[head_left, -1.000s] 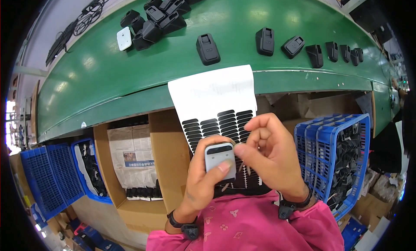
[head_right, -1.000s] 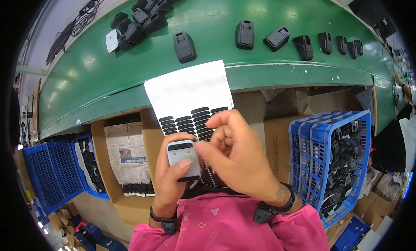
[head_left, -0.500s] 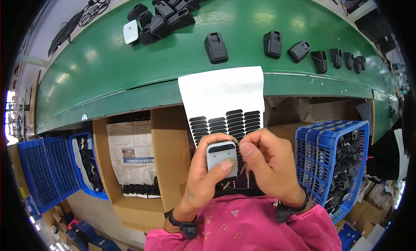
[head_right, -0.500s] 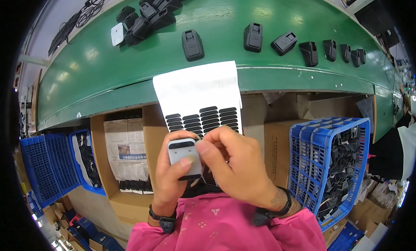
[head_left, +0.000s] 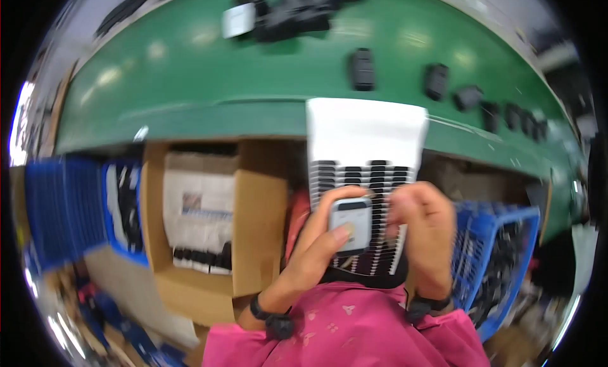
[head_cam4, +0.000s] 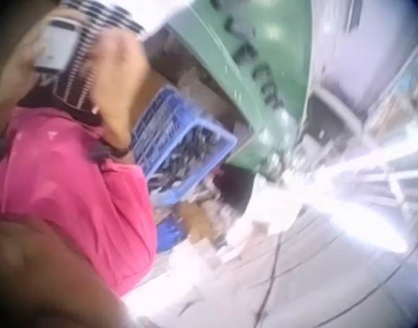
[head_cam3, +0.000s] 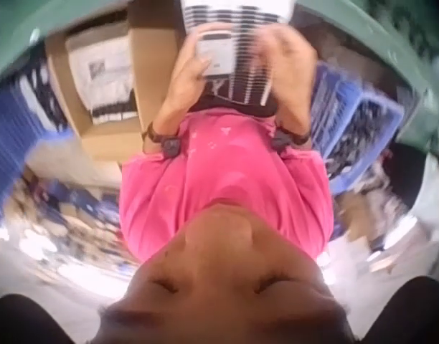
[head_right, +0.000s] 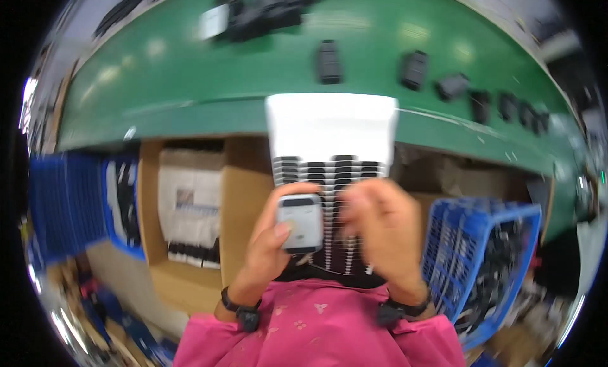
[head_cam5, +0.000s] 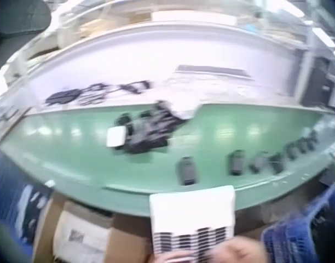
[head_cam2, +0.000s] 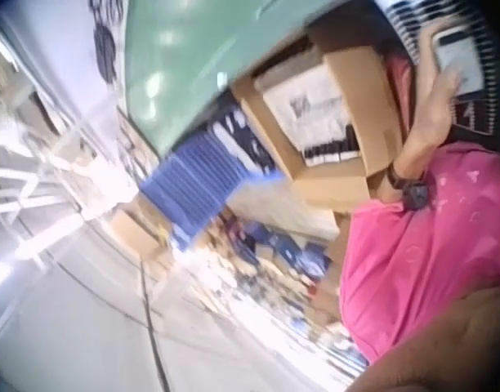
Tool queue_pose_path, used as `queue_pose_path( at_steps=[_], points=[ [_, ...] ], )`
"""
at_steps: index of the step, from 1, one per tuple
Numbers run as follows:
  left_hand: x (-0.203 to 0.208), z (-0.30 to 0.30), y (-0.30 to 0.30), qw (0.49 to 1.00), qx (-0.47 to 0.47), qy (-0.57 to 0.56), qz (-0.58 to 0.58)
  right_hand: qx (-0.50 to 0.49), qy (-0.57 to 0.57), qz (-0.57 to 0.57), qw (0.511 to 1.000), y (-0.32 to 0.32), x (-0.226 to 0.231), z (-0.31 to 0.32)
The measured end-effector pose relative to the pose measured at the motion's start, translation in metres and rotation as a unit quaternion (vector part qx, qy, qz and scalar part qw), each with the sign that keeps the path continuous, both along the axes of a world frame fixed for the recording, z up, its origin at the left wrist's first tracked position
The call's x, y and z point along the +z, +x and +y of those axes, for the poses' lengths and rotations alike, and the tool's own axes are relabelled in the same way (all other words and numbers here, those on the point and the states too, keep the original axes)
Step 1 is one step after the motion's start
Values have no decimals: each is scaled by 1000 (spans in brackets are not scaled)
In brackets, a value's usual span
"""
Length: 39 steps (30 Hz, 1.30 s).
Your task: The person peels a black sticker from a sheet and presses it onto a white device. They then place the device into a cardboard box and gather more components from the table to repeat the process.
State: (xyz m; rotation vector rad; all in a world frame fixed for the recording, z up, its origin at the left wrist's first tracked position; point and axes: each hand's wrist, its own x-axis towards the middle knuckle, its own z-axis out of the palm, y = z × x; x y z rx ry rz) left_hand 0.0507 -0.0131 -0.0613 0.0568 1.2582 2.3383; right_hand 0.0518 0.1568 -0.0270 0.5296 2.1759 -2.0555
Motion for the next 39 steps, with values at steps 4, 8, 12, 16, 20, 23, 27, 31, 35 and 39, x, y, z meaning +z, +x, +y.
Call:
queue_pose_path(
  at_steps=[4,8,12,16,20,23,27,31,35,39],
  points=[
    [-20,-60,6,998,32,-56,-1,-156,-141,-39,977,9,-52,110],
    [-73,-190,28,924,247,-290,-21,-248,-196,-60,947,-13,-87,170],
    [-164,-325,92,749,405,-508,-133,-212,-286,86,931,-49,-134,233],
    [-258,-376,149,657,306,-680,-114,-244,-296,56,922,-58,-137,233],
    [-317,-361,171,611,148,-775,-58,-257,-286,48,922,-53,-132,262],
    [-323,-344,179,629,119,-759,-122,-277,-284,26,918,-52,-119,233],
    [-340,-341,182,624,137,-765,-83,-291,-257,39,921,-51,-122,248],
    [-346,-350,179,629,121,-763,-86,-287,-283,33,915,-57,-124,240],
    [-349,-352,166,675,134,-725,-12,-283,-299,36,910,-54,-110,250],
    [-312,-348,178,655,37,-753,-47,-258,-254,43,931,-52,-102,179]
  ],
)
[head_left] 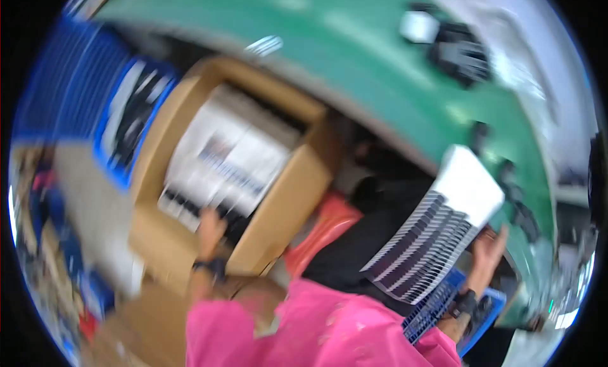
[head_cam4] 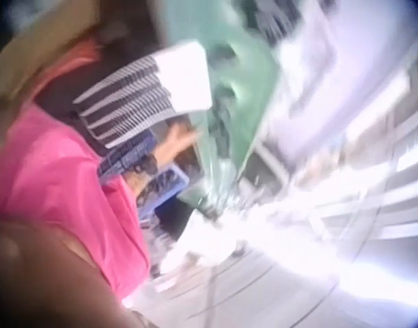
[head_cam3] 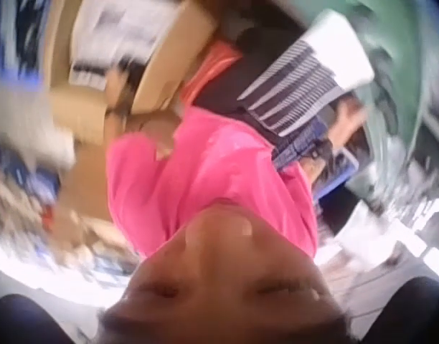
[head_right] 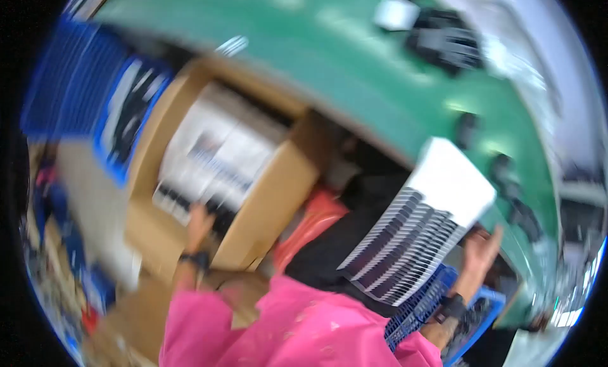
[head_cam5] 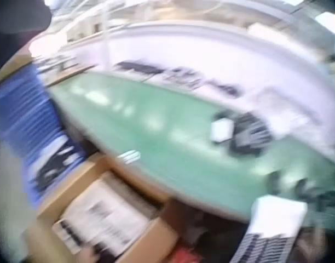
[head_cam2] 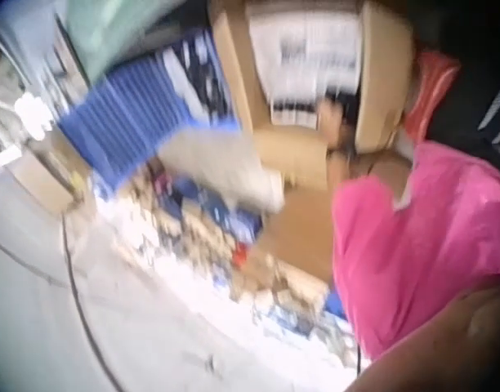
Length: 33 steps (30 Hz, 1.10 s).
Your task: The person peels a black sticker from a sheet and presses it onto a white device. They then place the device into a cardboard box and gather more components from the table to repeat the process.
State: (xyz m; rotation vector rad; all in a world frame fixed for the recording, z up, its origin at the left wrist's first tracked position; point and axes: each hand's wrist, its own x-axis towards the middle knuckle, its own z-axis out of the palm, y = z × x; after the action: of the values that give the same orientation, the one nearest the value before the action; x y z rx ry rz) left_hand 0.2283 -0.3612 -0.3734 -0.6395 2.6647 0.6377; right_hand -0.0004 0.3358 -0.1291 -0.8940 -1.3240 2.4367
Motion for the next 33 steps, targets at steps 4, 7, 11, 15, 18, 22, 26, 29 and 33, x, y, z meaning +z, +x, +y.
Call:
queue_pose_path(
  at_steps=[4,7,11,15,18,22,26,29,33],
  points=[
    [95,36,-84,983,108,14,146,-12,-38,19,999,10,3,-30],
    [191,106,-191,928,-97,34,359,-40,20,-22,999,19,22,-34],
    [294,222,-321,831,-265,98,480,12,158,-191,969,29,25,-21],
    [328,334,-386,872,-336,81,347,41,260,-224,938,31,23,-29],
    [364,399,-403,897,-405,-39,172,52,436,-157,885,42,27,-45],
    [333,398,-421,870,-440,-34,218,115,430,-85,892,47,43,-89],
    [322,371,-438,814,-385,176,398,97,396,-77,910,66,26,-86],
    [330,312,-459,791,-192,270,515,77,382,-78,918,72,25,-85],
    [286,232,-512,756,85,416,499,50,363,-29,930,68,44,-91]
  ],
)
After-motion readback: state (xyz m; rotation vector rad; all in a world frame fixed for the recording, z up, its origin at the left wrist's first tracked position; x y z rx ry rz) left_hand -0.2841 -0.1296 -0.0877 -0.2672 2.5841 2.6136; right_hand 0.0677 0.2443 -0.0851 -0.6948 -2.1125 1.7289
